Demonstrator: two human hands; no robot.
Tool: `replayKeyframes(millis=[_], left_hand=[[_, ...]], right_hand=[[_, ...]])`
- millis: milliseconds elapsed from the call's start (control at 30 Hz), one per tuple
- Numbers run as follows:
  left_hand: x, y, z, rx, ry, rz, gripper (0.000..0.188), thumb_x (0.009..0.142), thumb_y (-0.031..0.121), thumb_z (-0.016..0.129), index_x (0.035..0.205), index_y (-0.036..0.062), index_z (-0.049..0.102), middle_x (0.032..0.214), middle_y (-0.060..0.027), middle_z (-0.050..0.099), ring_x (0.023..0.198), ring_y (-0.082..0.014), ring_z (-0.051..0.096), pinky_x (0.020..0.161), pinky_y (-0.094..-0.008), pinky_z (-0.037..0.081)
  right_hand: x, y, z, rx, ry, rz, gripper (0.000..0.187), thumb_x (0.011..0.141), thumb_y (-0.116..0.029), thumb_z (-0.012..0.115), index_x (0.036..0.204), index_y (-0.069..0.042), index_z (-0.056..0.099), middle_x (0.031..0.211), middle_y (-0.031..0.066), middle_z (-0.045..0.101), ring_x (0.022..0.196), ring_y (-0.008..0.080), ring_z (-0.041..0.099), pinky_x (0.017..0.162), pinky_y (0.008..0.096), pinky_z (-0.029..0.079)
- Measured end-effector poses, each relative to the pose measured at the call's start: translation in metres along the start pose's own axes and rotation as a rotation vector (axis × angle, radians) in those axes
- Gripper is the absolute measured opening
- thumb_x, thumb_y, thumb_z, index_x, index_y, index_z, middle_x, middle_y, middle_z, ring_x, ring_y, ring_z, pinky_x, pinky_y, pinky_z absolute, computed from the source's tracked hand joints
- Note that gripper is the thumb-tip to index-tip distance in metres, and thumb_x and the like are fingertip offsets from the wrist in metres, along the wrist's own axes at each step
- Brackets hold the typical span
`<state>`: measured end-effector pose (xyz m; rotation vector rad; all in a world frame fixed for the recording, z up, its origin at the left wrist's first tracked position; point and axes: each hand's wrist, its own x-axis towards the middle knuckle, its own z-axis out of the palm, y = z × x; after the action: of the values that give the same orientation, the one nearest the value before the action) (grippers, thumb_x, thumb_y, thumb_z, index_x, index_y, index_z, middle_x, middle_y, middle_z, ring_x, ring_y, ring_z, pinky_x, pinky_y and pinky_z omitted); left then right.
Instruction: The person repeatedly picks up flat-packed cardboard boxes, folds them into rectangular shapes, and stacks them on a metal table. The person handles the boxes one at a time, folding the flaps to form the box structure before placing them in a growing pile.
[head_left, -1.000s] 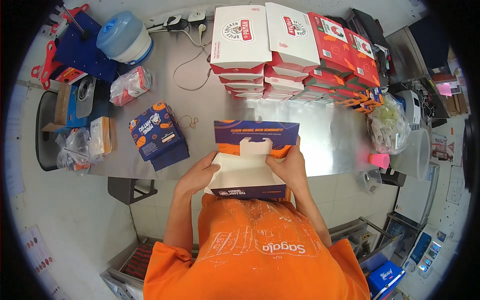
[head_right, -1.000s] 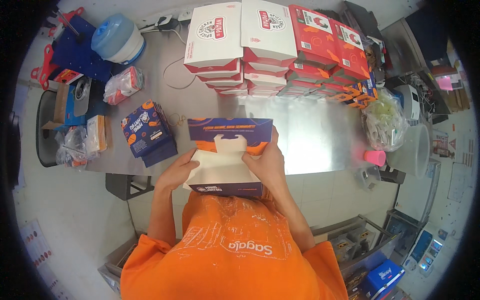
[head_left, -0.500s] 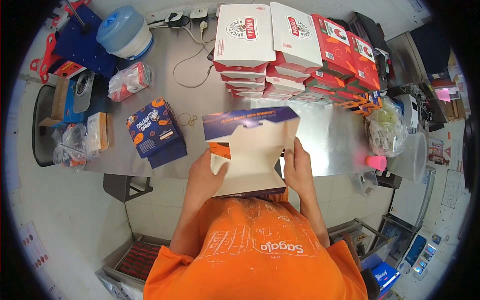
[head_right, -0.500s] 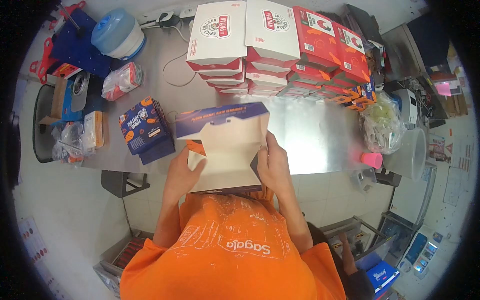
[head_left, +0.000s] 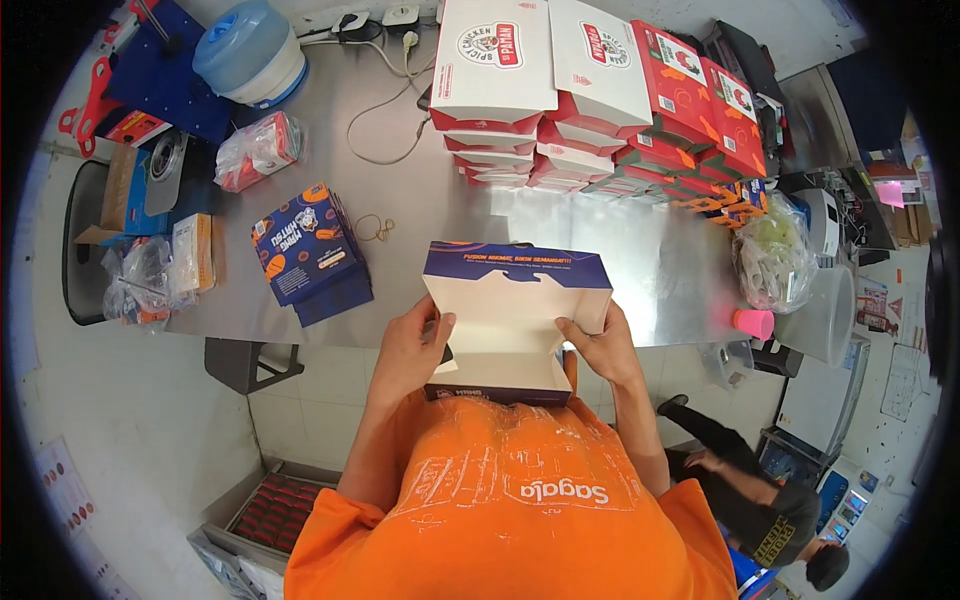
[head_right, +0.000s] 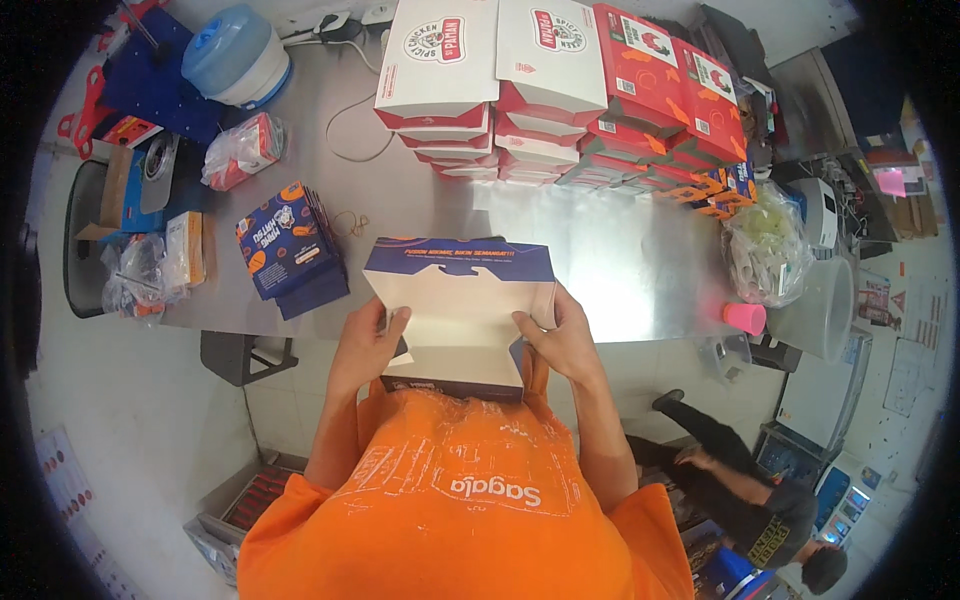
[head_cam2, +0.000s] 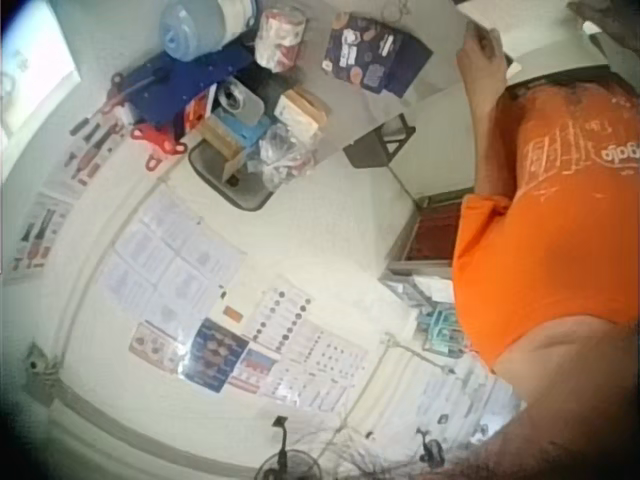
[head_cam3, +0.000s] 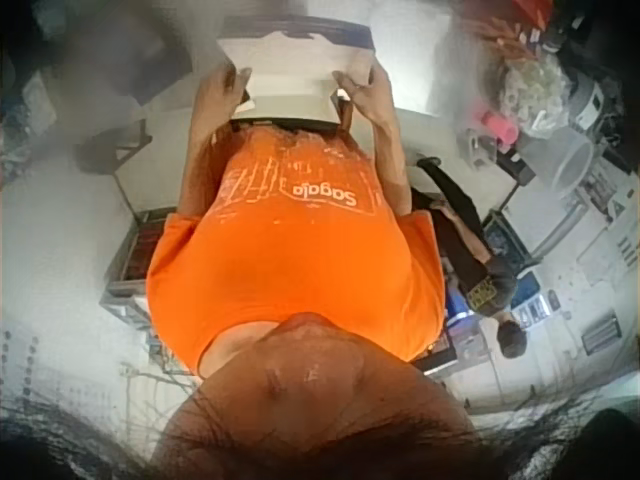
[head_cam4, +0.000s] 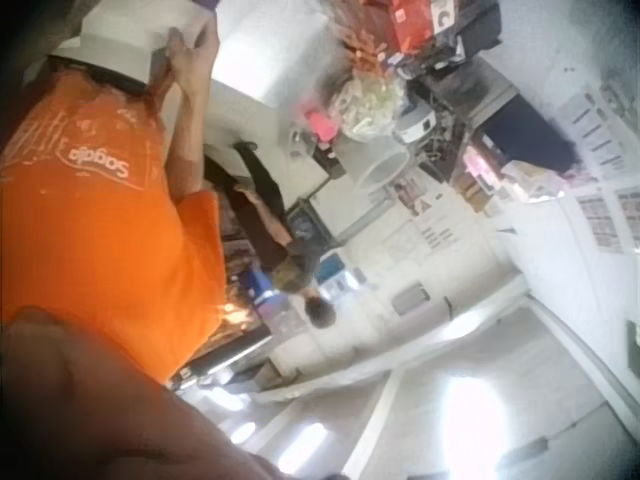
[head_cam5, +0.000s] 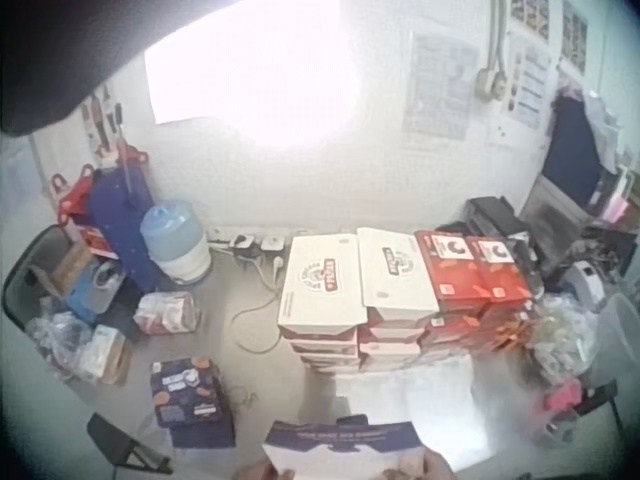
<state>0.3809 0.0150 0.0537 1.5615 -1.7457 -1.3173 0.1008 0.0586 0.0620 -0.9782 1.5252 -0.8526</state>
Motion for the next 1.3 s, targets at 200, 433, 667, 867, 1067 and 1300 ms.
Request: replayKeyframes(millis=[200, 433, 667, 867, 1067, 1300], left_hand=[[0.023, -0.039, 0.003, -0.117, -0.186, -0.06, 0.026, 0.092, 0.016, 0.069, 0.112, -0.0004, 0.064, 0.08, -0.0047, 0.067, 0.076, -0.0087, 0.061, 0.068, -0.0253, 0.051], [0.027, -0.098, 0.033, -0.375, -0.392, -0.301, 0.032, 0.095, 0.018, 0.066, 0.121, 0.0009, 0.059, 0.1, -0.0057, 0.068, 0.085, -0.0101, 0.061, 0.073, -0.0296, 0.056], [0.04, -0.076, 0.031, -0.265, -0.507, -0.17, 0.033, 0.086, 0.01, 0.07, 0.117, -0.0025, 0.064, 0.108, -0.0103, 0.071, 0.1, -0.0145, 0.064, 0.09, -0.0306, 0.051], [0.046, -0.07, 0.027, -0.18, -0.539, -0.018, 0.037, 0.083, 0.013, 0.072, 0.116, -0.0011, 0.064, 0.106, -0.0143, 0.073, 0.099, -0.0203, 0.068, 0.087, -0.0341, 0.052], [0.069, -0.025, 0.013, 0.162, -0.716, 0.032, 0.045, 0.081, 0.017, 0.076, 0.119, -0.0006, 0.061, 0.11, -0.0221, 0.069, 0.101, -0.0281, 0.068, 0.089, -0.0356, 0.051], [0.048, -0.031, 0.019, -0.311, -0.674, 0.102, 0.081, 0.076, 0.024, 0.082, 0.144, 0.008, 0.04, 0.133, -0.0186, 0.057, 0.117, -0.03, 0.06, 0.1, -0.0397, 0.048]], right_hand=[[0.012, 0.045, -0.006, 0.097, -0.129, 0.067, 0.037, 0.09, -0.001, 0.065, 0.126, 0.0, 0.059, 0.118, 0.0087, 0.064, 0.11, 0.0161, 0.06, 0.097, 0.0314, 0.049], [0.021, 0.1, -0.006, 0.048, -0.207, -0.162, 0.029, 0.093, -0.005, 0.067, 0.121, -0.005, 0.064, 0.121, 0.0073, 0.063, 0.111, 0.0183, 0.061, 0.095, 0.034, 0.052], [0.015, 0.134, -0.011, 0.093, -0.256, -0.116, 0.033, 0.092, -0.004, 0.068, 0.125, -0.005, 0.064, 0.115, 0.0047, 0.066, 0.103, 0.0136, 0.061, 0.074, 0.0285, 0.055], [0.008, 0.119, -0.035, -0.051, -0.433, -0.038, 0.06, 0.084, -0.021, 0.078, 0.137, -0.004, 0.053, 0.134, 0.0099, 0.057, 0.118, 0.0199, 0.056, 0.094, 0.036, 0.049], [0.023, 0.016, -0.06, 0.051, -0.495, -0.147, 0.074, 0.082, -0.035, 0.079, 0.139, 0.001, 0.048, 0.129, 0.0147, 0.061, 0.116, 0.0241, 0.06, 0.097, 0.0378, 0.048], [-0.003, -0.006, -0.023, -0.516, -0.436, -0.061, 0.058, 0.074, -0.014, 0.075, 0.129, -0.006, 0.055, 0.111, 0.0176, 0.068, 0.1, 0.0317, 0.067, 0.09, 0.0402, 0.053]])
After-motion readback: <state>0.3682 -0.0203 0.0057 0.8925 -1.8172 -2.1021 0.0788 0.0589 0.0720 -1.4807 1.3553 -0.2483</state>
